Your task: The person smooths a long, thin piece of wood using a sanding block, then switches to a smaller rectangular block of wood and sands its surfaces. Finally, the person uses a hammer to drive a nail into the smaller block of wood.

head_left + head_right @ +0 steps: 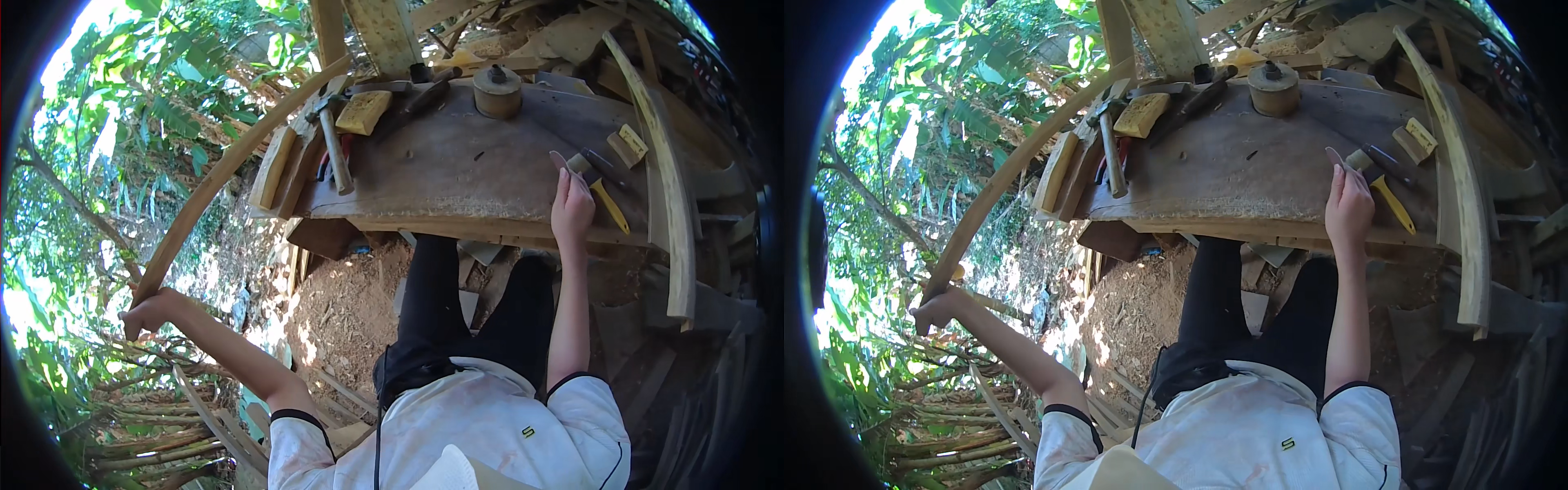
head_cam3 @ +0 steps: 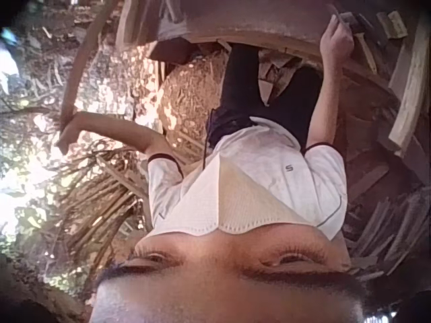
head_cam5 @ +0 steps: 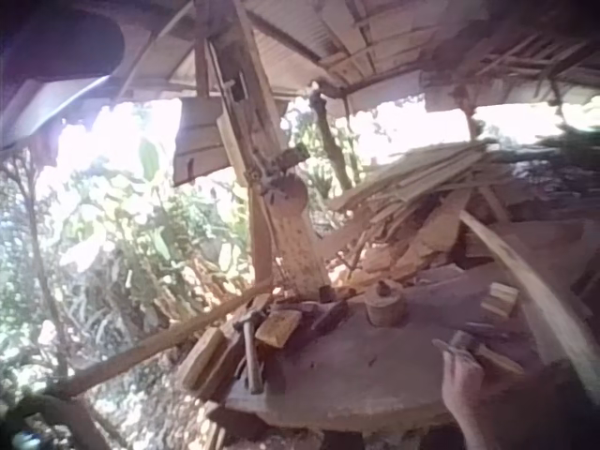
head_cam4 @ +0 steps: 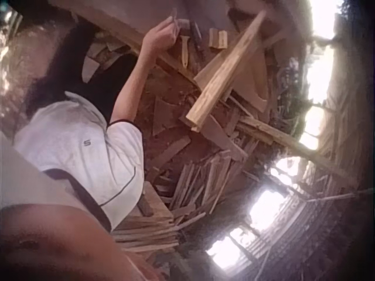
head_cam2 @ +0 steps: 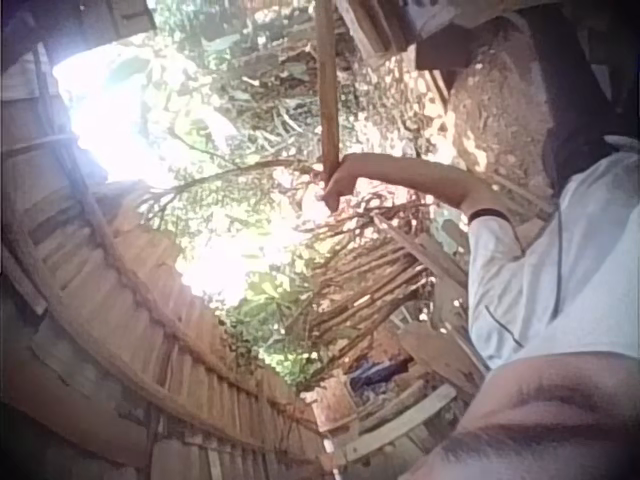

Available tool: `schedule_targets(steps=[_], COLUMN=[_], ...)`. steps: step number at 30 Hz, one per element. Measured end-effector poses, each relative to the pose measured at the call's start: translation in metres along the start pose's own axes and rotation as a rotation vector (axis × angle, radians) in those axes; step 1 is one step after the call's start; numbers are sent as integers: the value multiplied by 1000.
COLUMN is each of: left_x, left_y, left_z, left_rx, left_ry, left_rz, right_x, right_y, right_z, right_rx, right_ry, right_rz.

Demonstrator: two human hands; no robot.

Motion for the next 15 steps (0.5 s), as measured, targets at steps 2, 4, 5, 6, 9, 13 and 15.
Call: schedule_targets(steps=[2,4,5,6,9,13,15], left_x=[-6,-14,-10,-9,-30,-33,-26], left_y=[8,13,-10,-4,57,73,69], left_z=[-2,5,13,9,26,69,86], left_rx=[-14,-60,-52,-24,9,-175,-246], left_ry=[12,105,107,71,179,370,457], left_rz=[-13,-45,-50,-29,-81,-188,-251], right_x=[1,-3,-7,-8,3,15,13], right_y=[-1,0,0,0,-5,-6,5], right_z=[-1,0,-3,-4,-12,-35,-65], right_rx=[14,-4,26,54,178,248,153], right_ry=[23,61,38,45,109,-121,-453], right_rz=[1,-20,-27,-38,-32,75,-34])
Point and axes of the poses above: each hand's wrist, its own y-axis away from the middle knuckle, its own x-axis out of the back of the hand, z = x × y, the point moved 5 cm from there along -y, towards the middle knuckle, and after that the axes turned 14 degrees about x, right-handed, at the moved point
